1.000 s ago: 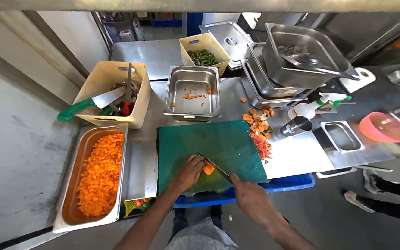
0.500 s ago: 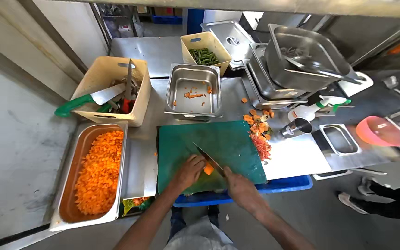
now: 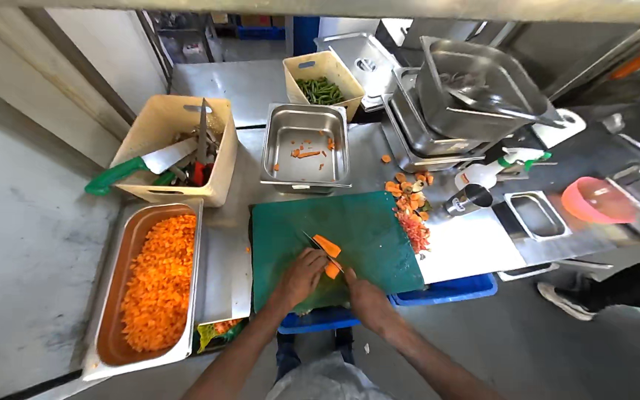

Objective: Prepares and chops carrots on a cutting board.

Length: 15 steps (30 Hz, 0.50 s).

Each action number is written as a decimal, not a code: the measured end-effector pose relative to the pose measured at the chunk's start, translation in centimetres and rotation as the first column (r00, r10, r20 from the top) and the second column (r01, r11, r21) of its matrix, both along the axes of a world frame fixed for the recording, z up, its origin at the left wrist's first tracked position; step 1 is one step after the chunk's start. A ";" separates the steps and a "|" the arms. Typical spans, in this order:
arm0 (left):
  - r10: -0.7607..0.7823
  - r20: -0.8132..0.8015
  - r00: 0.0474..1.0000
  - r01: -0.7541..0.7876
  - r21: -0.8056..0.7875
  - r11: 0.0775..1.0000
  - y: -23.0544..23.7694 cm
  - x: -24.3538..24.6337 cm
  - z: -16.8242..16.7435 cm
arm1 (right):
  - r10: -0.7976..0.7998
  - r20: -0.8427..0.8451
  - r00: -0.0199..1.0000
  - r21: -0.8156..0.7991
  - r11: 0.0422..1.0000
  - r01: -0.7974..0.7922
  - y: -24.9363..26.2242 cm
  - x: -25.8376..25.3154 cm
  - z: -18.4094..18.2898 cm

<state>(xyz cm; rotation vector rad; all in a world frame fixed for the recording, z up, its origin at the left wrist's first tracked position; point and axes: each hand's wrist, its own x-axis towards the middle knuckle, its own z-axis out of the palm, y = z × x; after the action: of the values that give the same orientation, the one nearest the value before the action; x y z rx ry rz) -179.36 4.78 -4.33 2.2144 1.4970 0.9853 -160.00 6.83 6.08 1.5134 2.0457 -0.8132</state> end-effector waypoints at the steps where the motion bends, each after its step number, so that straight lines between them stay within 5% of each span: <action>1: -0.012 -0.013 1.000 0.012 0.008 1.000 0.0 0.0 0.1 | -0.008 -0.004 1.000 0.000 1.000 0.008 0.0 0.0 0.1; 9: 0.030 -0.256 0.966 -0.031 0.002 1.000 -0.4 0.3 1.1 | -0.020 0.025 0.999 0.042 0.999 0.019 -1.1 -0.2 1.2; 15: 0.039 -0.152 0.988 -0.038 0.008 0.999 -1.0 0.0 1.2 | -0.022 -0.021 1.000 0.075 0.997 0.023 -3.9 4.5 -0.2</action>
<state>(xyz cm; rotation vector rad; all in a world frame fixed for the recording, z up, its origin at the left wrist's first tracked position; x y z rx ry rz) -179.37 3.82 -3.10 2.3187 1.6091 0.8484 -155.51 2.92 5.90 1.5774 2.0990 -0.7703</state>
